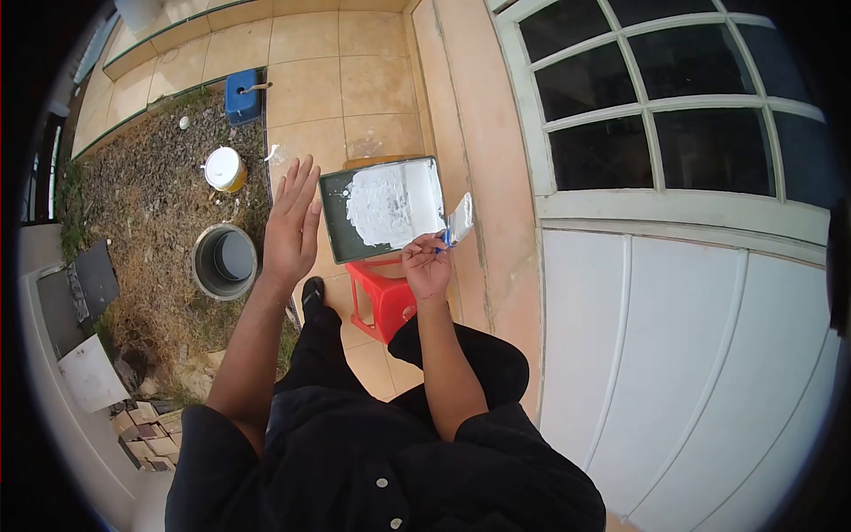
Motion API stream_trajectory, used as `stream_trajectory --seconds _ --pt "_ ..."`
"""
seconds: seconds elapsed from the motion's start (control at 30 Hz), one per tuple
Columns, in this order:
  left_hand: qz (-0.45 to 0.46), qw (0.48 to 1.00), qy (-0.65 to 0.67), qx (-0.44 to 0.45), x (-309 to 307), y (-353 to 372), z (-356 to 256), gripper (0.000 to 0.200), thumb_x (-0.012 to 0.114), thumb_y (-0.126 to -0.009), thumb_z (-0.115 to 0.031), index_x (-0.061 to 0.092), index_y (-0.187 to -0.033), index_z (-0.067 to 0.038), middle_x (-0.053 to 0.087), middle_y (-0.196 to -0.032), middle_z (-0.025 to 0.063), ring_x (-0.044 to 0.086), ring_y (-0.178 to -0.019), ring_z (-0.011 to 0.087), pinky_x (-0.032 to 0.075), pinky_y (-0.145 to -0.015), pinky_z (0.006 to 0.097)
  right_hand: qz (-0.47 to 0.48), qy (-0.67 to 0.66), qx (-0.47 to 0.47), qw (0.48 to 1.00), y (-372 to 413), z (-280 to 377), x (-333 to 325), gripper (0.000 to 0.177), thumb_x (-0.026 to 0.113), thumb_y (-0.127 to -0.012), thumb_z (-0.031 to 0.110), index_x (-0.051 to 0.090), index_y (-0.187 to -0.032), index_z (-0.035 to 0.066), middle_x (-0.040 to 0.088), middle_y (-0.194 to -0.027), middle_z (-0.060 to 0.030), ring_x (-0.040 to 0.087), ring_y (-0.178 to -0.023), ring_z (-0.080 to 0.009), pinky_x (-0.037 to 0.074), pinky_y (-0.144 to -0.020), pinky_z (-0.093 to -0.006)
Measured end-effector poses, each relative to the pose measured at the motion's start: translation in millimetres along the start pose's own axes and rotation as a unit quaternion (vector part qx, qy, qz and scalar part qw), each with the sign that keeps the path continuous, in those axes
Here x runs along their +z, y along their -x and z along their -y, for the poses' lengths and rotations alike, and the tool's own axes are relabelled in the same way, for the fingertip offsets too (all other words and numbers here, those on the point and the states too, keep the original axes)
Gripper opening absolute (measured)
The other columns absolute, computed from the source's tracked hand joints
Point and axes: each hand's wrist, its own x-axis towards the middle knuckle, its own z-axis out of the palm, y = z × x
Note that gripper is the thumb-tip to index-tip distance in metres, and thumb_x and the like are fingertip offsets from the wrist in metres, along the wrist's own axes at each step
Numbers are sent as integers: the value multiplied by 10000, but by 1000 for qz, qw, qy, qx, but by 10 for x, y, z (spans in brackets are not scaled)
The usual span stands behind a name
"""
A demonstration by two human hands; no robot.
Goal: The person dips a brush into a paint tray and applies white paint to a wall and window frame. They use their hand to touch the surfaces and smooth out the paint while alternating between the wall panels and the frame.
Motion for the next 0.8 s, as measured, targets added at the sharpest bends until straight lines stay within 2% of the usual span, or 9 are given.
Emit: stream_trajectory --seconds 0.13,0.3,0.37,0.43,0.53,0.67,0.73,0.77,0.8 --pt "2 996 64 58 135 -207 -282 481 401 -1095 -177 457 -1515 52 425 -1602 245 307 -1536 430 216 -1256 514 145 37 -86 985 383 -16 1367 333 591 -1035 412 748 -1120 131 738 -925 77 589 -1099 -141 398 -912 -364" --pt "35 981 119 147 383 -496 -825 479 363 -1100 -173 461 -1507 60 422 -1604 250 303 -1533 448 242 -1249 510 317 140 -221 912 1357 408 2855 408 585 -1021 530 730 -1045 149 734 -1002 82 589 -1109 -154 414 -907 -367" --pt "58 973 143 172 459 -592 -1131 480 359 -1103 -173 453 -1508 67 402 -1616 251 288 -1539 447 228 -1254 514 286 208 -327 876 1886 515 3305 359 608 -1023 507 714 -1043 165 713 -1052 75 589 -1128 -146 414 -886 -352" --pt "75 960 166 214 532 -695 -1421 484 359 -1103 -173 443 -1509 75 390 -1619 261 280 -1542 451 214 -1255 529 327 246 -387 827 2405 694 3584 349 599 -1030 509 713 -1115 191 709 -1109 59 594 -1125 -158 422 -884 -354" --pt "100 928 197 300 725 -851 -1865 484 359 -1100 -163 437 -1513 77 390 -1613 274 274 -1541 462 204 -1254 547 308 326 -499 742 3258 849 3980 339 564 -1052 498 678 -1280 274 709 -1132 18 613 -1103 -189 456 -891 -384" --pt "128 883 216 397 945 -1112 -2699 492 358 -1097 -168 429 -1517 78 392 -1609 281 270 -1539 473 195 -1254 557 295 337 -585 677 4205 867 4292 338 557 -1057 501 668 -1291 284 703 -1143 -1 624 -1093 -198 488 -899 -402" --pt "140 865 216 431 1032 -1223 -3137 501 359 -1096 -183 428 -1520 75 385 -1613 279 271 -1537 476 190 -1258 554 267 359 -644 620 4536 922 4420 348 554 -1058 512 644 -1315 296 695 -1153 -12 631 -1090 -196 515 -900 -417" --pt "140 862 217 436 1104 -1279 -3372 501 359 -1096 -183 428 -1520 75 385 -1613 279 271 -1537 476 190 -1258 554 263 364 -661 601 4679 913 4491 380 579 -1057 484 562 -1362 258 681 -1187 -21 626 -1085 -181 516 -899 -407" --pt "142 847 220 464 1177 -1326 -3586 503 360 -1095 -185 427 -1523 71 381 -1616 278 272 -1538 474 192 -1258 552 246 373 -686 575 4796 930 4555 416 580 -1058 482 548 -1383 224 675 -1201 -34 624 -1082 -183 516 -893 -395"
